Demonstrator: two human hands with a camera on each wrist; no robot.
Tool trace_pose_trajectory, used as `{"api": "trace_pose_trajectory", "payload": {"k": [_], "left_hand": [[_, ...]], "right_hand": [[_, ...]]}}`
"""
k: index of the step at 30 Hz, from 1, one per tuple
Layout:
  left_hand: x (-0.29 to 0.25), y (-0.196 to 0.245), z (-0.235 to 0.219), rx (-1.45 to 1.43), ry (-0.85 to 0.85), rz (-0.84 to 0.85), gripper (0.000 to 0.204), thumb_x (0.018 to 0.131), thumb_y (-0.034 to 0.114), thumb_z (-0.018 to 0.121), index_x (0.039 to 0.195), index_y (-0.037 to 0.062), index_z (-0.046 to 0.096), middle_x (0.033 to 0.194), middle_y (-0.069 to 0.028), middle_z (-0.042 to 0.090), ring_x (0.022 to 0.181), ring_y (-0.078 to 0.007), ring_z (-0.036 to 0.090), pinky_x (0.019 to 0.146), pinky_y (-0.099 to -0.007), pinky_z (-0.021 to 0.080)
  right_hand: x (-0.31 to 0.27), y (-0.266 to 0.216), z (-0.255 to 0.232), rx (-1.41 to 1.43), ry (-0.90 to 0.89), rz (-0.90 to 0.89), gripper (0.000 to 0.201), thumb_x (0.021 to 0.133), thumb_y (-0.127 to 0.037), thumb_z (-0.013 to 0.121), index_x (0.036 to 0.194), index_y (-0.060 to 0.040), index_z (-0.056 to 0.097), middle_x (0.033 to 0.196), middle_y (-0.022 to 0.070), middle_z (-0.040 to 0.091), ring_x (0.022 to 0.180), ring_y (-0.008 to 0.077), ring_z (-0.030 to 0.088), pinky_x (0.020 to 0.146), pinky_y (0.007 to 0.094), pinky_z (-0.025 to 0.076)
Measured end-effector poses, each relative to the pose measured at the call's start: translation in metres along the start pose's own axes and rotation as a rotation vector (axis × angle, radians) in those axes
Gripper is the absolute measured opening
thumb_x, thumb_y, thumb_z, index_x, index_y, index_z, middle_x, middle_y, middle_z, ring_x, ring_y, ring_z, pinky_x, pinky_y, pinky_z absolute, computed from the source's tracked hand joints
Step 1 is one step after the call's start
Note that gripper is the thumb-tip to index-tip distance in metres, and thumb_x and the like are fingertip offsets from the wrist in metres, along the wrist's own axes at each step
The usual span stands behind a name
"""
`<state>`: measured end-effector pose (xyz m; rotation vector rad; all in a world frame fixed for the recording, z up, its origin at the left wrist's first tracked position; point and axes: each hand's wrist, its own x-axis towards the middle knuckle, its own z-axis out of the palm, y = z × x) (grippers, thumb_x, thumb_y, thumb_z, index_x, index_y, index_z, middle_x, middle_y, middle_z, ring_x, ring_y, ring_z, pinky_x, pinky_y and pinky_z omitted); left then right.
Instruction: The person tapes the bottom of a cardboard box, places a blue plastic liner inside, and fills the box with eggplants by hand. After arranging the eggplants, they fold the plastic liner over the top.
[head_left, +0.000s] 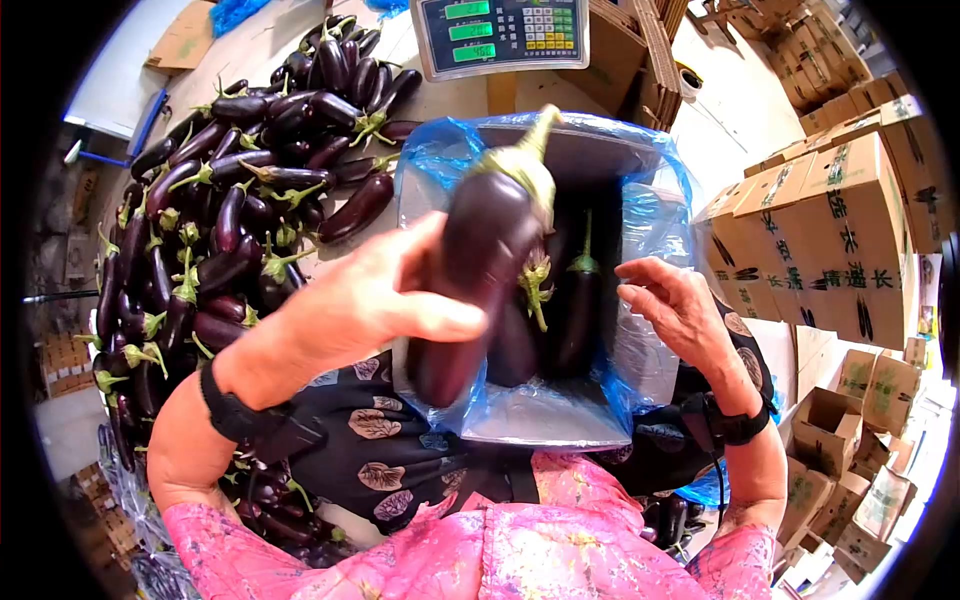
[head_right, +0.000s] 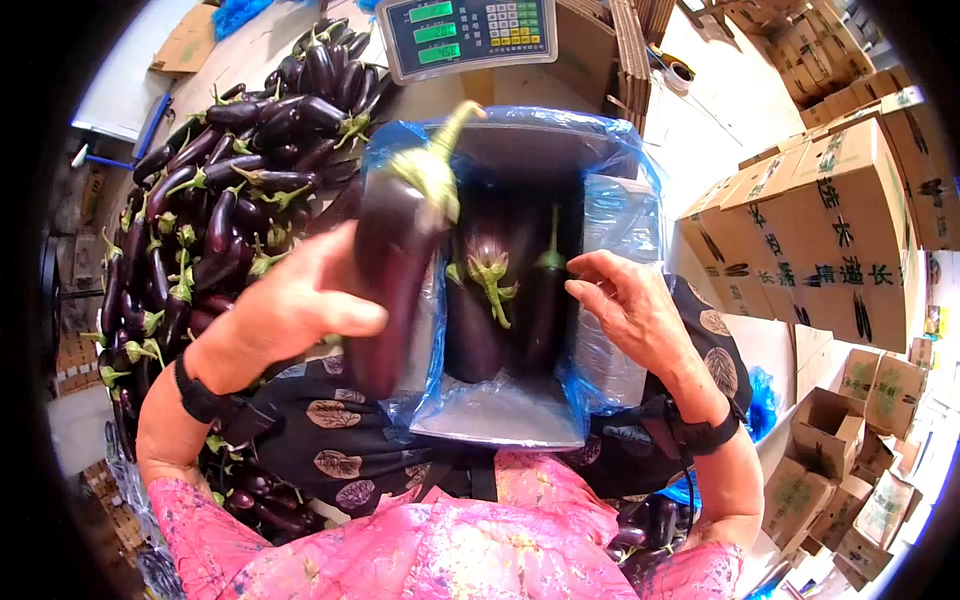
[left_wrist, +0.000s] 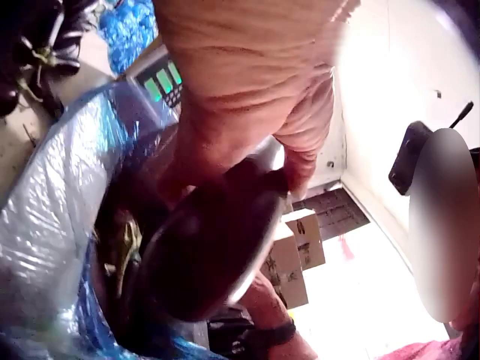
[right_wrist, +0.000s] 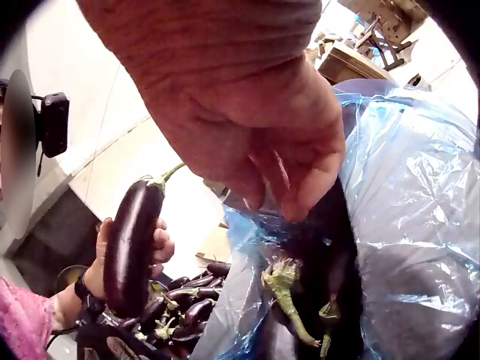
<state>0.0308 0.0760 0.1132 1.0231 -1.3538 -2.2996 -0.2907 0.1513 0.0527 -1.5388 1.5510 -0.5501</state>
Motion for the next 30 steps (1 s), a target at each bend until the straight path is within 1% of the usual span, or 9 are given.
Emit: {"api": "trace_pose_trajectory", "payload": {"k": [4,9,13,17,20,23,24,27,30], "left_hand": [[0.028,-0.011,0.029,0.173,-0.058,0.024,0.083,0.076,0.003,0.078,0.148,0.0031,0.037,0.135,-0.0047,0.055,0.124,-0.0132,0.05,0.108,-0.0329,0.04],[0.052,-0.016,0.054,1.189,-0.199,0.756,0.049,0.074,0.0,0.071,0.121,0.0113,0.061,0.129,-0.0058,0.059,0.129,-0.0291,0.051,0.107,-0.0431,0.034],[0.097,-0.035,0.038,1.449,-0.267,0.939,0.042,0.077,0.008,0.065,0.119,0.015,0.061,0.132,-0.0055,0.057,0.133,-0.0285,0.045,0.107,-0.0455,0.034],[0.136,-0.047,0.032,1.707,-0.3,0.995,0.035,0.075,0.013,0.066,0.11,0.0166,0.061,0.127,-0.0048,0.055,0.133,-0.0294,0.044,0.105,-0.0449,0.035],[0.154,-0.06,0.042,1.94,-0.348,0.844,0.031,0.076,0.014,0.064,0.106,0.0151,0.059,0.122,-0.0066,0.055,0.13,-0.0287,0.045,0.107,-0.0453,0.034],[0.163,-0.085,0.057,1.679,-0.206,0.781,0.031,0.077,0.006,0.062,0.108,0.0069,0.057,0.121,-0.0117,0.054,0.125,-0.0309,0.047,0.096,-0.0403,0.048],[0.164,-0.09,0.058,1.384,-0.081,0.958,0.038,0.075,0.001,0.065,0.111,0.0034,0.056,0.121,-0.0139,0.053,0.118,-0.034,0.051,0.091,-0.0395,0.052],[0.156,-0.106,0.053,1.337,0.163,0.863,0.047,0.072,-0.001,0.068,0.117,0.0024,0.054,0.122,-0.0151,0.052,0.112,-0.0358,0.054,0.094,-0.0416,0.051],[0.151,-0.121,0.046,1.433,0.181,0.714,0.059,0.07,0.006,0.074,0.125,0.0046,0.053,0.126,-0.0162,0.051,0.106,-0.0356,0.055,0.091,-0.041,0.053]], "right_hand": [[-0.002,0.007,-0.006,0.305,-0.052,0.103,0.034,0.099,-0.028,0.061,0.116,0.0011,0.065,0.093,0.0081,0.071,0.077,0.0123,0.064,0.069,0.0265,0.052],[-0.019,0.0,-0.021,0.535,-0.174,0.222,0.046,0.104,-0.041,0.051,0.123,-0.0005,0.062,0.102,0.0071,0.069,0.084,0.0105,0.063,0.072,0.0255,0.052],[-0.035,0.005,-0.014,0.58,-0.295,0.268,0.048,0.102,-0.042,0.053,0.124,0.0,0.062,0.104,0.0083,0.069,0.091,0.0136,0.065,0.078,0.028,0.052],[-0.053,0.011,0.02,0.054,-0.454,0.075,0.047,0.092,-0.031,0.071,0.123,0.0024,0.062,0.107,0.019,0.071,0.091,0.0287,0.07,0.078,0.0386,0.055],[-0.056,0.024,0.052,-0.35,-0.254,-0.184,0.031,0.089,-0.027,0.07,0.101,0.0002,0.064,0.086,0.017,0.067,0.082,0.0373,0.067,0.067,0.0467,0.053],[-0.047,0.035,0.072,-0.755,-0.136,-0.234,0.023,0.087,-0.024,0.07,0.091,-0.0033,0.061,0.082,0.014,0.063,0.08,0.034,0.066,0.065,0.0456,0.053],[-0.047,0.032,0.073,-0.782,-0.14,-0.216,0.02,0.085,-0.023,0.069,0.088,-0.0056,0.06,0.083,0.0123,0.061,0.081,0.032,0.066,0.067,0.0432,0.054],[-0.044,0.032,0.069,-0.664,-0.206,-0.171,0.023,0.083,-0.023,0.071,0.09,-0.0049,0.059,0.085,0.0124,0.061,0.082,0.0316,0.065,0.068,0.0429,0.054],[-0.036,0.03,0.069,-0.665,-0.149,-0.243,0.026,0.082,-0.023,0.072,0.095,-0.0044,0.059,0.088,0.0122,0.06,0.084,0.0311,0.064,0.067,0.043,0.054]]}}
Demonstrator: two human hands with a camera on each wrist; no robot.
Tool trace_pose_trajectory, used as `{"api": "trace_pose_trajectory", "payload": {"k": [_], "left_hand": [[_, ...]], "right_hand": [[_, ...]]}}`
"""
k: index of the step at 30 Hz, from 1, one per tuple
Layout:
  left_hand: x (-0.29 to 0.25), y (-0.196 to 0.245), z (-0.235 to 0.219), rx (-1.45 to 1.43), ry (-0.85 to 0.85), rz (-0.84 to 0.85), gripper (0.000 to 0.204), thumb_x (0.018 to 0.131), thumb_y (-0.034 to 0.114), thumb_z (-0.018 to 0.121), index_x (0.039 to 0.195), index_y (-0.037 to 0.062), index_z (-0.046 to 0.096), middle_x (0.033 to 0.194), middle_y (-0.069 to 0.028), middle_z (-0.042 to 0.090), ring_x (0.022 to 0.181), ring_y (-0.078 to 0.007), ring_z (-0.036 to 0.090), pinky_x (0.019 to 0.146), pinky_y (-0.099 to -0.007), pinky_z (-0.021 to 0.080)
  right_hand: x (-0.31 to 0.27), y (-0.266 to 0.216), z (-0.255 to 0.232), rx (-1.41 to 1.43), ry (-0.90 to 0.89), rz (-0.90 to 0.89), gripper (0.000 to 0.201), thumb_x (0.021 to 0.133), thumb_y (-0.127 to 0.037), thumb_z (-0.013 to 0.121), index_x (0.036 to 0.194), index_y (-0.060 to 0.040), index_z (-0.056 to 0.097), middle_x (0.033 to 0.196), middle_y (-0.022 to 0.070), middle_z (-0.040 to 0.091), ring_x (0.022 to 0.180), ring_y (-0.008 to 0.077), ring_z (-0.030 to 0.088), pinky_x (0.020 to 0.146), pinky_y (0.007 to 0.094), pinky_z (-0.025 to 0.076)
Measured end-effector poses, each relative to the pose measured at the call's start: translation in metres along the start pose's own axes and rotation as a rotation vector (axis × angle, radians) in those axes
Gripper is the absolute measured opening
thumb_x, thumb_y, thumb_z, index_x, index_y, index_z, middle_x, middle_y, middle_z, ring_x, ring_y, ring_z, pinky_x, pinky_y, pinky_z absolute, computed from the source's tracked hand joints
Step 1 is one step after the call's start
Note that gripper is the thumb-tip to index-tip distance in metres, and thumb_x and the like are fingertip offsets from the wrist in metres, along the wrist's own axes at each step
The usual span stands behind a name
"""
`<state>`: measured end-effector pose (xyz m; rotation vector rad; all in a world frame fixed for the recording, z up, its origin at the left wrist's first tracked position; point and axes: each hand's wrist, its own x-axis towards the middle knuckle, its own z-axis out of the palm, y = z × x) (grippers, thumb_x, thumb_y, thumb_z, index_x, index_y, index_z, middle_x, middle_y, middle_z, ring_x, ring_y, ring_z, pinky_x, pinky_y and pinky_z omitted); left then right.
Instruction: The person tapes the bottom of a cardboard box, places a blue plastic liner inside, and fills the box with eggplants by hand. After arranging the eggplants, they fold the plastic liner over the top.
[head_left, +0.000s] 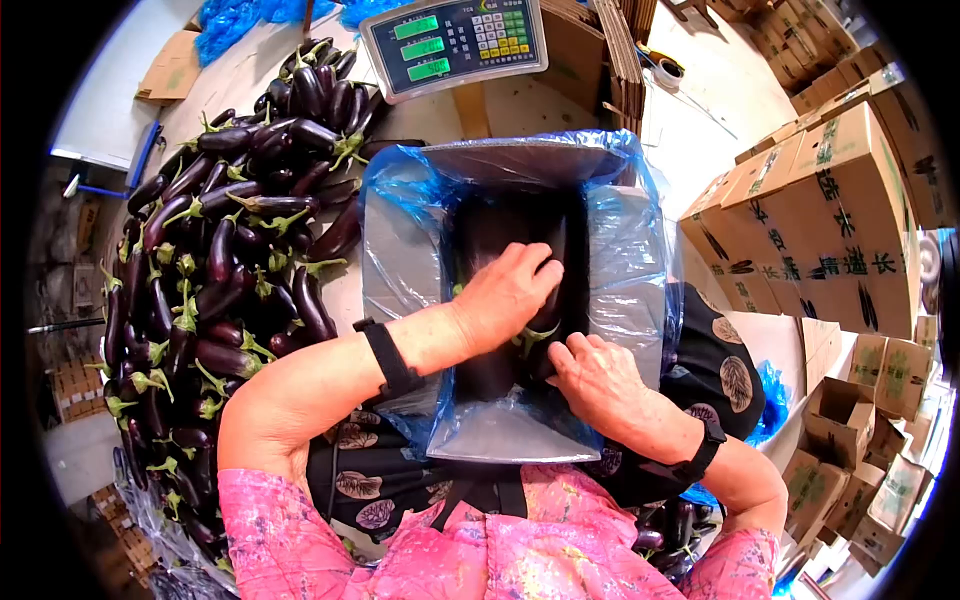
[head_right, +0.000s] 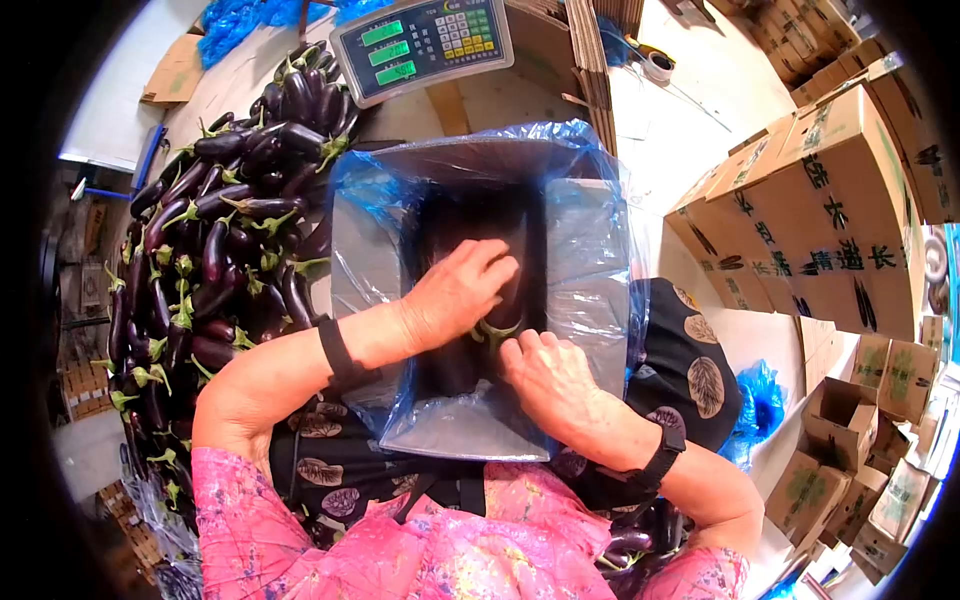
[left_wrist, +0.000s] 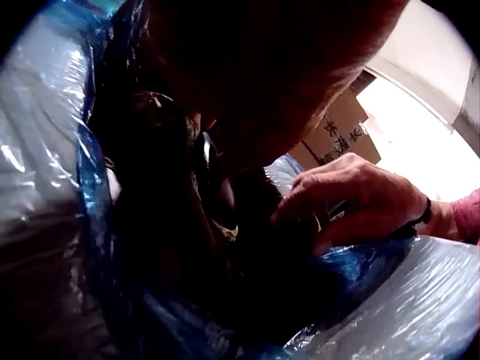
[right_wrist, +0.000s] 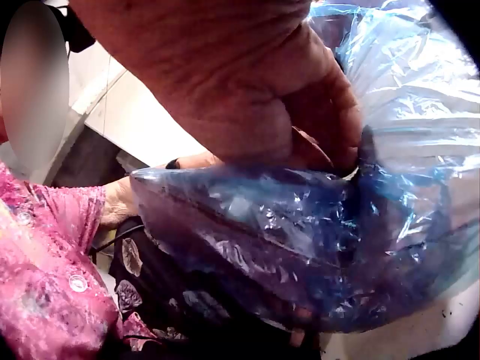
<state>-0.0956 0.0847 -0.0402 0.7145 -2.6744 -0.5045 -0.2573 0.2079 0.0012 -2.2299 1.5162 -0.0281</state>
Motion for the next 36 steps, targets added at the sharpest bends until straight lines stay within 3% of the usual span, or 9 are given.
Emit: {"api": "trace_pose_trajectory", "payload": {"k": [5,9,13,17,18,21,23,27,36], "left_hand": [[0.015,0.014,0.004,0.085,-0.255,-0.097,0.065,0.074,0.008,0.068,0.136,0.0089,0.047,0.139,-0.0215,0.043,0.105,-0.0398,0.053,0.086,-0.0454,0.055],[0.024,0.001,0.023,0.02,-0.148,-0.096,0.056,0.075,0.007,0.067,0.129,0.0075,0.053,0.144,-0.0199,0.041,0.106,-0.0415,0.052,0.086,-0.045,0.055],[0.023,-0.002,0.01,-0.044,-0.148,-0.053,0.066,0.071,0.015,0.081,0.129,0.0043,0.053,0.144,-0.0202,0.042,0.113,-0.044,0.049,0.095,-0.0478,0.051],[0.023,-0.022,-0.036,-0.303,-0.188,-0.104,0.055,0.079,0.02,0.077,0.127,0.0023,0.055,0.129,-0.023,0.055,0.111,-0.0424,0.055,0.096,-0.0474,0.049],[0.017,-0.03,-0.051,-0.302,-0.089,-0.001,0.048,0.08,0.024,0.075,0.119,0.0025,0.059,0.107,-0.0222,0.063,0.101,-0.0408,0.061,0.09,-0.0461,0.051],[0.0,-0.045,-0.112,-0.364,-0.342,-0.096,0.049,0.086,0.026,0.073,0.125,0.0005,0.057,0.11,-0.02,0.065,0.098,-0.038,0.064,0.086,-0.0447,0.053],[-0.019,-0.06,-0.138,-0.369,-0.37,-0.165,0.05,0.088,0.028,0.072,0.127,0.0009,0.058,0.112,-0.0188,0.066,0.102,-0.0343,0.066,0.088,-0.043,0.054],[-0.068,-0.088,-0.172,-0.611,-0.473,-0.557,0.048,0.09,0.031,0.069,0.125,-0.0004,0.061,0.116,-0.0201,0.068,0.107,-0.028,0.068,0.095,-0.0374,0.052],[-0.19,-0.122,-0.141,-0.888,-0.248,-1.038,0.045,0.091,0.027,0.068,0.125,-0.0018,0.061,0.112,-0.0125,0.07,0.105,-0.0183,0.064,0.094,-0.0328,0.05]], "right_hand": [[0.02,0.005,0.008,-0.117,-0.008,-0.074,0.03,0.08,-0.022,0.073,0.101,-0.0047,0.06,0.093,0.0128,0.059,0.09,0.0299,0.061,0.072,0.0418,0.053],[0.027,0.013,0.023,-0.181,0.088,-0.104,0.026,0.078,-0.02,0.071,0.098,-0.0061,0.061,0.095,0.0125,0.059,0.09,0.0281,0.059,0.074,0.0404,0.05],[0.022,0.012,0.016,-0.227,0.061,-0.139,0.024,0.079,-0.022,0.073,0.095,-0.0088,0.061,0.091,0.0082,0.058,0.089,0.026,0.057,0.075,0.0389,0.046],[0.021,0.008,-0.01,-0.183,0.03,-0.115,0.027,0.078,-0.023,0.074,0.097,-0.0083,0.061,0.089,0.0077,0.06,0.089,0.0273,0.058,0.077,0.0405,0.048],[0.023,0.007,-0.021,-0.178,0.034,-0.105,0.028,0.079,-0.023,0.074,0.099,-0.0079,0.062,0.089,0.008,0.06,0.089,0.0277,0.059,0.077,0.0407,0.048],[0.033,0.005,-0.056,-0.124,0.053,-0.055,0.033,0.08,-0.021,0.074,0.108,-0.0068,0.063,0.088,0.0102,0.063,0.086,0.0296,0.063,0.076,0.0404,0.05],[0.037,0.008,-0.067,-0.067,0.13,-0.05,0.024,0.081,-0.019,0.072,0.098,-0.0065,0.059,0.085,0.0117,0.062,0.083,0.0312,0.063,0.072,0.0425,0.05],[0.04,0.016,-0.07,0.135,0.117,-0.009,0.028,0.085,-0.018,0.071,0.107,-0.0041,0.061,0.086,0.0142,0.062,0.084,0.0346,0.062,0.071,0.0439,0.051],[0.049,0.019,-0.067,0.175,0.112,0.013,0.029,0.086,-0.016,0.07,0.112,-0.0035,0.062,0.093,0.0159,0.064,0.086,0.0357,0.062,0.074,0.0446,0.051]]}}
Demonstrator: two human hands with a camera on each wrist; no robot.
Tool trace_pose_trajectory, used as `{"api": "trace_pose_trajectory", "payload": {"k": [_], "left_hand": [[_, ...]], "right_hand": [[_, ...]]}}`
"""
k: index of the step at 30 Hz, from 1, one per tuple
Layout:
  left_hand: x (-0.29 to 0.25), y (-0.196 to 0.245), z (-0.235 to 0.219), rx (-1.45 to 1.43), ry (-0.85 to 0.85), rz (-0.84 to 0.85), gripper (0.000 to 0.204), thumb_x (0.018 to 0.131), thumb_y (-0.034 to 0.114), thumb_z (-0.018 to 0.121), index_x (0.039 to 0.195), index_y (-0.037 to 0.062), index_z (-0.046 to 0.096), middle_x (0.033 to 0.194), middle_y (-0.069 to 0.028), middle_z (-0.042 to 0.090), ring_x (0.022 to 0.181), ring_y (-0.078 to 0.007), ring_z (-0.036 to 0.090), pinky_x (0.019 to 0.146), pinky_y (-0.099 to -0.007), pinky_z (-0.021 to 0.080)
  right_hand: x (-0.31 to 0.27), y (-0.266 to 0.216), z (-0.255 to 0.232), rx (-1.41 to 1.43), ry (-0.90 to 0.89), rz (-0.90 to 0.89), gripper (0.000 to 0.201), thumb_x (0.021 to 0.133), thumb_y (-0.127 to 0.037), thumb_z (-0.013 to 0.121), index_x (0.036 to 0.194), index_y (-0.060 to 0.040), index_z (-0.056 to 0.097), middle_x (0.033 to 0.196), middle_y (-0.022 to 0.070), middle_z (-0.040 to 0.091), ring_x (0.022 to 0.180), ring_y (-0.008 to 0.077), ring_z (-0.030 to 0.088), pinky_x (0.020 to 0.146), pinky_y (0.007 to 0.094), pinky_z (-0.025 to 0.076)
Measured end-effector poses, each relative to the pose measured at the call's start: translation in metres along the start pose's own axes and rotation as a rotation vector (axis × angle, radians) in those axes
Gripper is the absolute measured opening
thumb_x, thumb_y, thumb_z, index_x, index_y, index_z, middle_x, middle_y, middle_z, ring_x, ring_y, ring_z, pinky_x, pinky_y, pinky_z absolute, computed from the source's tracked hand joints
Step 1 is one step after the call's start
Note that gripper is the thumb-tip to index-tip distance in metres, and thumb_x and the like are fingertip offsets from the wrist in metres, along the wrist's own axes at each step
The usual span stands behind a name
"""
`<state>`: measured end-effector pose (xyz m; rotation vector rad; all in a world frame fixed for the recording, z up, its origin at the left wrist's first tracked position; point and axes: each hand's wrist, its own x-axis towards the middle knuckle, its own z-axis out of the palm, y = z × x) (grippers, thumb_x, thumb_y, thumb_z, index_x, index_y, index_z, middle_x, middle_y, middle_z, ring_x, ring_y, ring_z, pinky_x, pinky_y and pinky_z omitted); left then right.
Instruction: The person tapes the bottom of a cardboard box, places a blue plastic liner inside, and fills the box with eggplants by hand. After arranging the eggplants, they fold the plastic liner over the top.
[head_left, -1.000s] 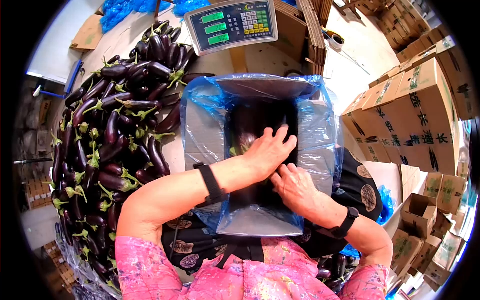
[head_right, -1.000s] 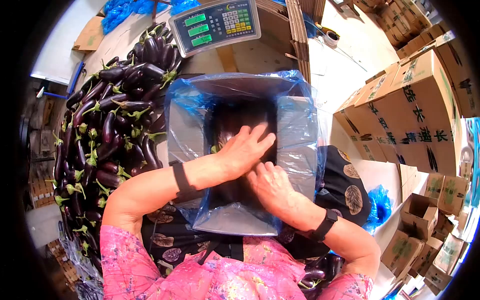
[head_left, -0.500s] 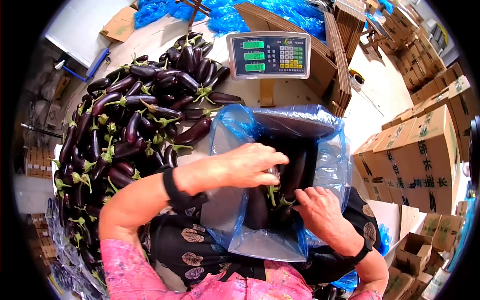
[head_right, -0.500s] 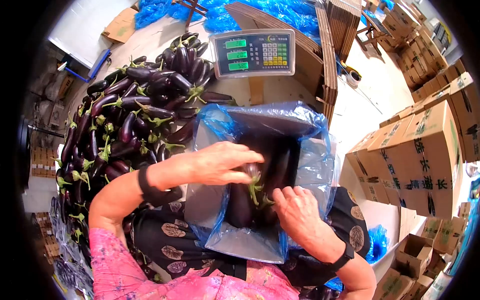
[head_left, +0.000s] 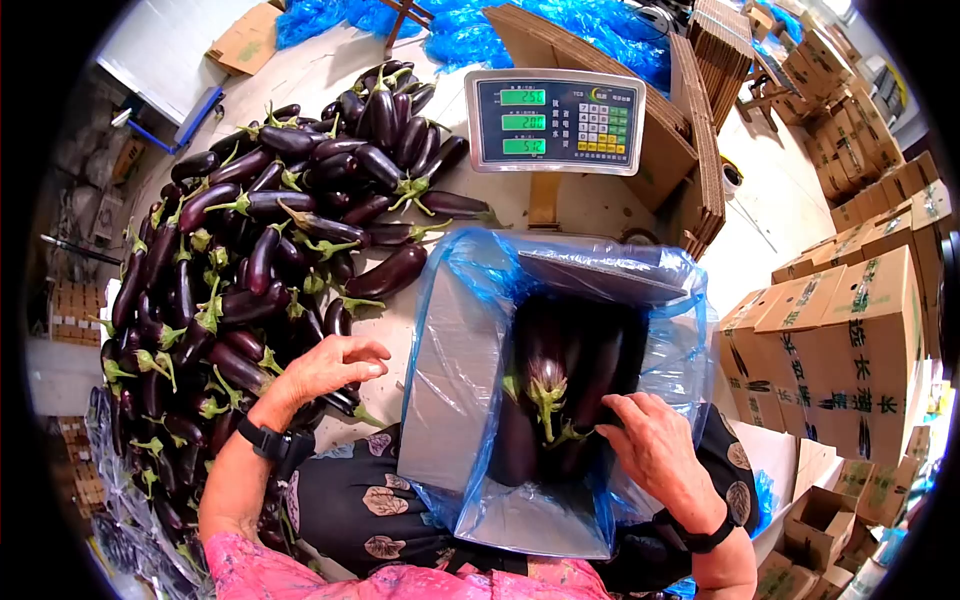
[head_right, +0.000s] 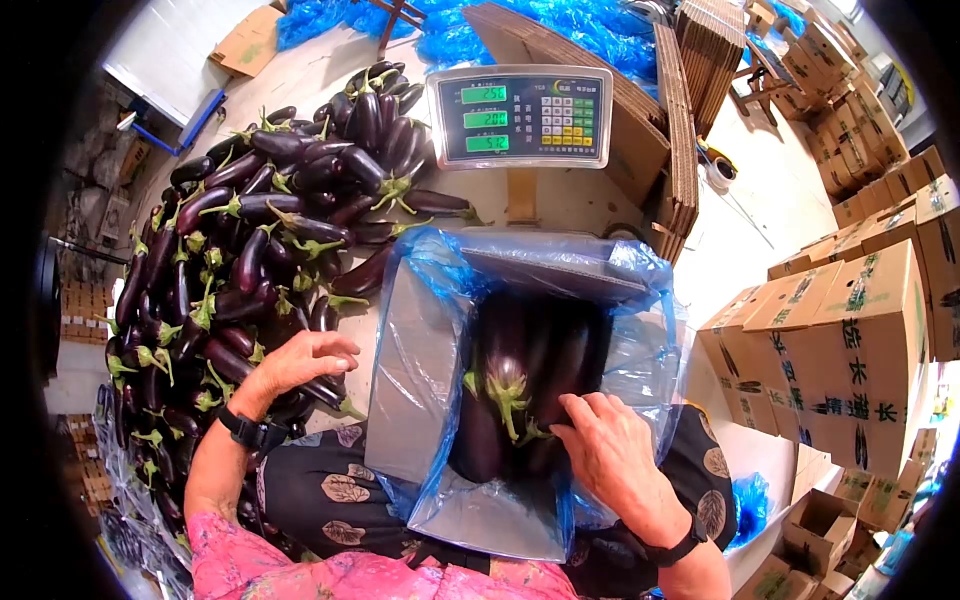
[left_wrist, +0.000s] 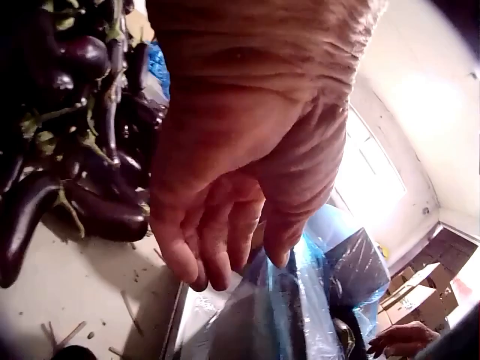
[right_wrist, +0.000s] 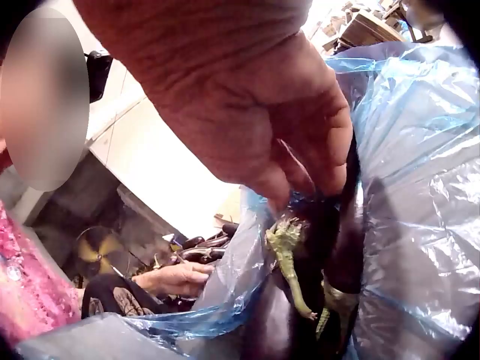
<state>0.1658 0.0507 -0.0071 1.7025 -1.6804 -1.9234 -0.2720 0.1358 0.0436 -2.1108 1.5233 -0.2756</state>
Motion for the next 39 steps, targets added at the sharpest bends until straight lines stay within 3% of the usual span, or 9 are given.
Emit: {"api": "trace_pose_trajectory", "payload": {"k": [7,17,20,22,25,30,31,35,39], "left_hand": [[-0.006,-0.088,0.031,-0.088,0.12,-0.242,0.044,0.089,0.023,0.067,0.124,-0.0037,0.06,0.103,-0.0093,0.07,0.093,-0.0159,0.063,0.082,-0.0294,0.051],[-0.01,-0.152,0.054,-0.059,0.064,-0.123,0.045,0.092,0.025,0.065,0.127,-0.0026,0.059,0.107,-0.0084,0.067,0.093,-0.0151,0.062,0.082,-0.0313,0.052],[-0.008,-0.156,0.055,0.206,0.142,-0.068,0.042,0.093,0.031,0.062,0.123,0.0,0.062,0.096,-0.0073,0.068,0.085,-0.0143,0.063,0.077,-0.031,0.052],[-0.015,-0.17,0.065,0.098,0.235,0.032,0.038,0.092,0.028,0.063,0.119,0.0016,0.064,0.094,-0.0104,0.07,0.086,-0.0162,0.066,0.077,-0.0323,0.054],[-0.024,-0.173,0.067,0.014,0.226,-0.138,0.041,0.084,0.027,0.067,0.115,0.001,0.066,0.099,-0.0165,0.072,0.091,-0.0283,0.07,0.083,-0.0382,0.054],[-0.04,-0.194,0.059,0.196,0.556,-0.039,0.036,0.085,0.02,0.066,0.115,0.0007,0.065,0.102,-0.0164,0.072,0.096,-0.0298,0.07,0.087,-0.0397,0.055],[-0.043,-0.192,0.051,0.262,0.59,-0.045,0.035,0.08,0.013,0.065,0.113,0.0008,0.065,0.102,-0.0171,0.069,0.1,-0.0335,0.066,0.09,-0.0413,0.052],[-0.068,-0.193,0.019,0.698,0.786,0.247,0.038,0.072,-0.002,0.057,0.11,0.0029,0.061,0.109,-0.0136,0.058,0.106,-0.0334,0.053,0.094,-0.0428,0.046],[-0.074,-0.185,-0.014,0.754,0.894,0.236,0.034,0.074,-0.002,0.058,0.108,0.002,0.061,0.103,-0.0149,0.058,0.097,-0.0349,0.057,0.088,-0.0435,0.049]], "right_hand": [[0.003,0.001,0.006,-0.03,-0.012,0.007,0.031,0.084,-0.015,0.07,0.112,-0.003,0.062,0.096,0.0158,0.064,0.089,0.0358,0.061,0.076,0.0445,0.051],[0.002,0.002,0.02,-0.103,0.018,-0.021,0.031,0.082,-0.013,0.071,0.111,-0.0033,0.063,0.101,0.0149,0.063,0.094,0.0351,0.06,0.081,0.0431,0.05],[0.005,-0.003,0.031,-0.106,0.024,-0.103,0.031,0.079,-0.01,0.071,0.108,-0.0026,0.064,0.105,0.0149,0.063,0.097,0.0358,0.059,0.084,0.0432,0.049],[0.004,-0.007,0.036,-0.158,-0.021,-0.155,0.032,0.076,-0.008,0.071,0.107,-0.0022,0.064,0.109,0.0152,0.062,0.103,0.0363,0.057,0.087,0.0447,0.047],[0.004,-0.01,0.048,-0.338,-0.073,-0.198,0.034,0.073,-0.006,0.068,0.107,-0.0018,0.064,0.114,0.0148,0.059,0.11,0.0358,0.053,0.09,0.0464,0.044],[0.007,-0.012,0.072,-0.46,-0.16,-0.407,0.031,0.076,-0.007,0.059,0.106,-0.0028,0.065,0.113,0.011,0.058,0.11,0.031,0.052,0.089,0.0433,0.043],[0.007,-0.011,0.08,-0.472,-0.15,-0.46,0.034,0.069,-0.001,0.061,0.103,-0.0007,0.065,0.113,0.0125,0.057,0.111,0.0327,0.051,0.09,0.0443,0.042],[0.013,-0.008,0.089,-0.495,-0.174,-0.505,0.029,0.072,-0.004,0.06,0.1,-0.0006,0.068,0.112,0.013,0.058,0.113,0.0316,0.051,0.096,0.0445,0.04],[0.015,-0.005,0.092,-0.524,-0.168,-0.517,0.026,0.073,-0.006,0.06,0.097,-0.0014,0.07,0.109,0.013,0.057,0.111,0.0315,0.051,0.097,0.0453,0.04]]}}
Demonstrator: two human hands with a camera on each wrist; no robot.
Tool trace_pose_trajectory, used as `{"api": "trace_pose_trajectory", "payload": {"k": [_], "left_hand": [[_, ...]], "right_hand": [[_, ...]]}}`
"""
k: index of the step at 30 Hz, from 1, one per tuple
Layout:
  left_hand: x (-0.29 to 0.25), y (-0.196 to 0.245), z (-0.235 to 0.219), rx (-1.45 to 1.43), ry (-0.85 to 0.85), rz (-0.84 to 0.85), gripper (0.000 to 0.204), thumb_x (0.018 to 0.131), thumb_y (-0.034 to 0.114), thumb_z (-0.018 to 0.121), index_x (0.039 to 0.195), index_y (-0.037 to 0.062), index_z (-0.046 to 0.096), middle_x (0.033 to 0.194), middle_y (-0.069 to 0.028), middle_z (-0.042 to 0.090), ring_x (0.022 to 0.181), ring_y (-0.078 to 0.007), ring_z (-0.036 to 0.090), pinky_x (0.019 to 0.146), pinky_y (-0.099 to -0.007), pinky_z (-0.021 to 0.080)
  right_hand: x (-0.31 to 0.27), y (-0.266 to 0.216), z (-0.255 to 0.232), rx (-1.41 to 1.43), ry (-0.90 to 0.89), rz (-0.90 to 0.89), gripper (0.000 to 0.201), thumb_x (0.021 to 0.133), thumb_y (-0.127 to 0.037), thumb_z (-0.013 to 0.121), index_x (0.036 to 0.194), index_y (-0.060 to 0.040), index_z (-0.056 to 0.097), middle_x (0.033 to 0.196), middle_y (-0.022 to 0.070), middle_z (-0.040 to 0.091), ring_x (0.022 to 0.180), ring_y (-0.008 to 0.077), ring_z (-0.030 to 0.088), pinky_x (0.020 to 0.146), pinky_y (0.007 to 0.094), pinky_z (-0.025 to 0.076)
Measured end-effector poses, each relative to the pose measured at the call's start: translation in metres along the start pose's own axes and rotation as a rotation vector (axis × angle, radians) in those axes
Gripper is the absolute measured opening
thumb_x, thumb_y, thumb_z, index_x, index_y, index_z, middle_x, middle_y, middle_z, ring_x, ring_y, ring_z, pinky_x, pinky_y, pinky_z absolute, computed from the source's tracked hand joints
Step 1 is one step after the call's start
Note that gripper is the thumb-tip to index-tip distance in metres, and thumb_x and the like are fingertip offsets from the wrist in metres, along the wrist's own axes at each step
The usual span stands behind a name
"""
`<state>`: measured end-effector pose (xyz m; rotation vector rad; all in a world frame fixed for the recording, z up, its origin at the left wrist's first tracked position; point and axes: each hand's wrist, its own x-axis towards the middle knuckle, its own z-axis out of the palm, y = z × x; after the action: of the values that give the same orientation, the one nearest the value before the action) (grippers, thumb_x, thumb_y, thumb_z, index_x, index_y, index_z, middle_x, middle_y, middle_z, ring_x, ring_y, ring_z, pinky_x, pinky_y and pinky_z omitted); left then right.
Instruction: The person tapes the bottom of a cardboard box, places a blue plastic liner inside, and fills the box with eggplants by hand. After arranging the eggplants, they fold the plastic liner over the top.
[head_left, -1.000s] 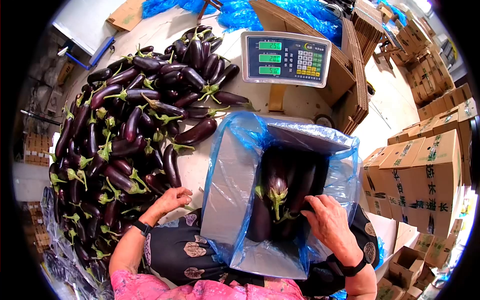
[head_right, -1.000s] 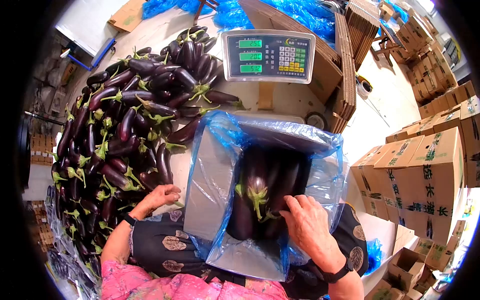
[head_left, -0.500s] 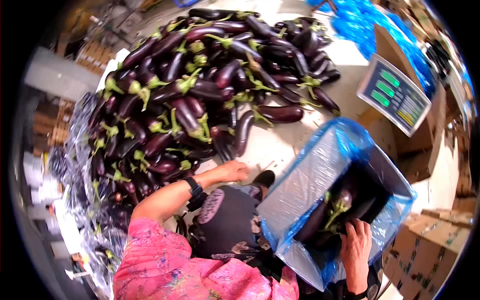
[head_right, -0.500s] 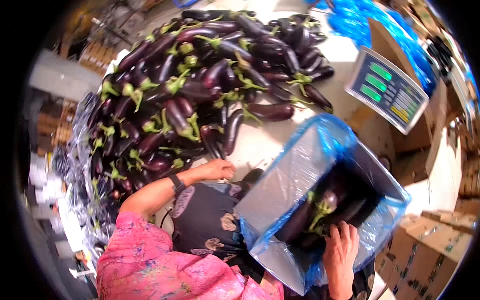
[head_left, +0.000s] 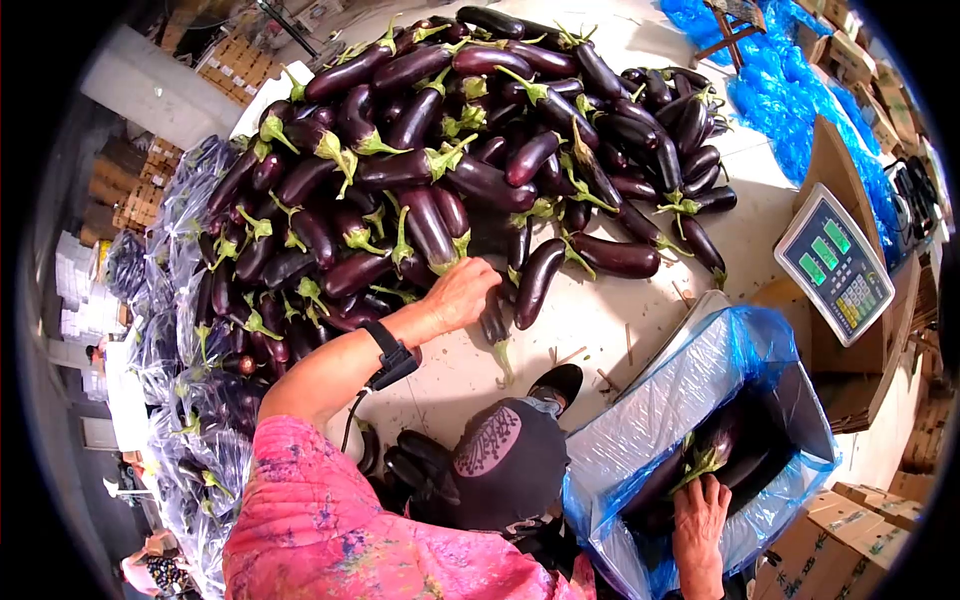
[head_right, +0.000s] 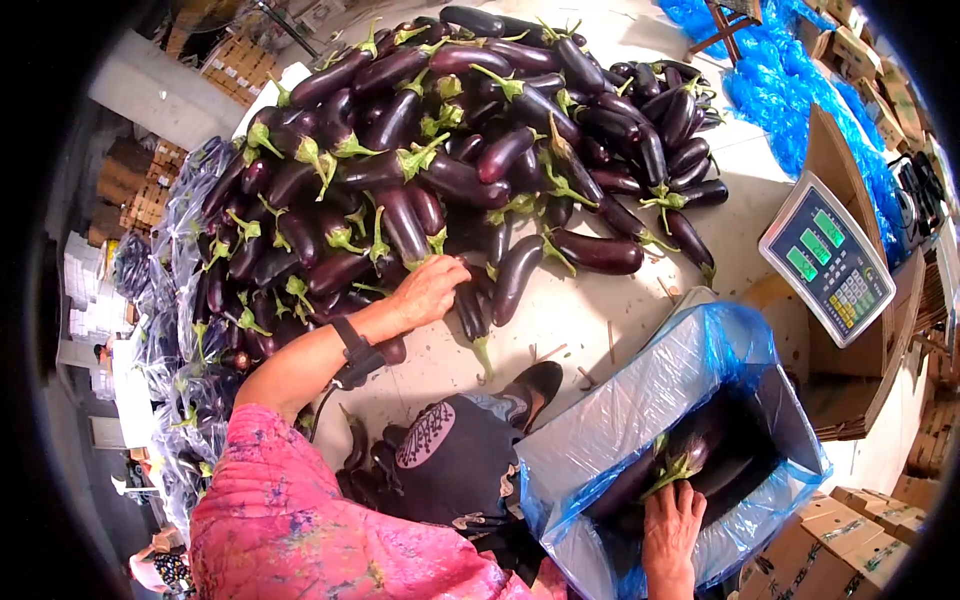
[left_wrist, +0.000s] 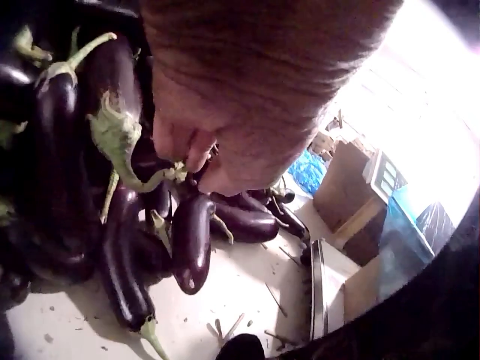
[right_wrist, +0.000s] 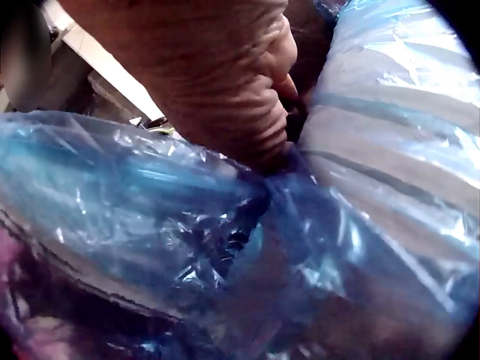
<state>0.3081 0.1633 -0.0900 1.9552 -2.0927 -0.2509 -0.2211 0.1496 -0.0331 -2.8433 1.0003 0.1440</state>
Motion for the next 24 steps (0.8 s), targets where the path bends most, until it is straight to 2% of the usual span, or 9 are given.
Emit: {"api": "trace_pose_trajectory", "payload": {"k": [2,7,10,13,16,18,20,22,24], "left_hand": [[0.014,0.0,-0.008,0.001,-0.049,-0.13,0.028,0.079,0.002,0.06,0.107,0.0007,0.061,0.098,-0.0156,0.058,0.091,-0.0354,0.059,0.083,-0.0438,0.051],[0.091,-0.014,-0.028,0.085,0.341,-0.05,0.043,0.087,0.019,0.068,0.123,-0.0028,0.056,0.119,-0.0205,0.057,0.113,-0.0377,0.054,0.099,-0.0445,0.044],[0.15,-0.044,-0.015,0.246,0.536,-0.029,0.049,0.087,0.027,0.069,0.125,0.0002,0.052,0.121,-0.0218,0.057,0.114,-0.0409,0.052,0.096,-0.0487,0.045],[0.19,-0.06,-0.003,0.192,0.208,-0.347,0.057,0.084,0.035,0.073,0.125,0.0044,0.048,0.116,-0.0226,0.061,0.109,-0.0444,0.059,0.088,-0.0541,0.05],[0.207,-0.049,0.0,0.134,0.194,-0.566,0.057,0.085,0.037,0.069,0.125,0.0027,0.047,0.11,-0.0254,0.062,0.101,-0.0479,0.063,0.088,-0.0557,0.051],[0.208,-0.068,0.013,-0.182,0.272,-0.612,0.046,0.089,0.037,0.063,0.114,-0.0003,0.057,0.104,-0.0276,0.066,0.1,-0.0412,0.066,0.082,-0.0503,0.055],[0.175,-0.053,-0.003,-1.338,0.163,-0.882,0.049,0.093,0.038,0.06,0.118,-0.0039,0.059,0.107,-0.0218,0.069,0.095,-0.0307,0.068,0.077,-0.0391,0.057],[0.13,-0.021,-0.015,-1.693,0.174,-0.756,0.046,0.097,0.034,0.055,0.12,-0.0058,0.058,0.11,-0.0195,0.068,0.09,-0.025,0.069,0.071,-0.0332,0.059],[0.093,0.01,-0.024,-1.921,0.124,-0.604,0.046,0.097,0.029,0.055,0.126,-0.0067,0.055,0.114,-0.0224,0.066,0.098,-0.0287,0.067,0.075,-0.0345,0.058]], "right_hand": [[-0.001,0.0,0.002,-0.005,-0.014,0.039,0.023,0.072,-0.007,0.061,0.093,-0.0019,0.07,0.106,0.0128,0.057,0.109,0.0317,0.051,0.096,0.0457,0.04],[-0.004,0.0,0.012,-0.02,-0.025,0.017,0.013,0.071,-0.009,0.062,0.08,-0.0028,0.068,0.102,0.0132,0.056,0.107,0.0323,0.052,0.095,0.0465,0.04],[-0.006,0.003,0.017,-0.034,-0.049,-0.044,0.013,0.072,-0.011,0.062,0.081,-0.0028,0.068,0.102,0.0129,0.057,0.107,0.0324,0.052,0.095,0.0466,0.04],[-0.001,-0.001,-0.005,-0.033,-0.18,-0.036,0.018,0.077,-0.014,0.061,0.089,-0.0037,0.07,0.108,0.0106,0.06,0.117,0.032,0.05,0.098,0.0475,0.038],[-0.002,0.003,-0.008,-0.023,-0.175,-0.048,0.022,0.077,-0.015,0.061,0.094,-0.0042,0.07,0.111,0.0109,0.06,0.121,0.0318,0.049,0.102,0.0471,0.036],[-0.004,0.005,-0.007,-0.028,-0.159,-0.061,0.023,0.077,-0.015,0.061,0.095,-0.0041,0.07,0.112,0.0113,0.06,0.122,0.0317,0.048,0.103,0.0469,0.036],[-0.005,0.005,-0.006,-0.026,-0.163,-0.05,0.023,0.077,-0.015,0.061,0.094,-0.0038,0.07,0.111,0.0119,0.061,0.122,0.0319,0.048,0.103,0.0468,0.036],[-0.002,0.005,-0.003,-0.022,-0.158,-0.046,0.023,0.077,-0.014,0.061,0.094,-0.0041,0.071,0.111,0.0119,0.061,0.123,0.0321,0.048,0.103,0.0469,0.036],[-0.003,0.005,-0.002,-0.021,-0.166,-0.051,0.022,0.076,-0.012,0.062,0.094,-0.0051,0.072,0.111,0.0114,0.062,0.123,0.0323,0.048,0.103,0.0471,0.036]]}}
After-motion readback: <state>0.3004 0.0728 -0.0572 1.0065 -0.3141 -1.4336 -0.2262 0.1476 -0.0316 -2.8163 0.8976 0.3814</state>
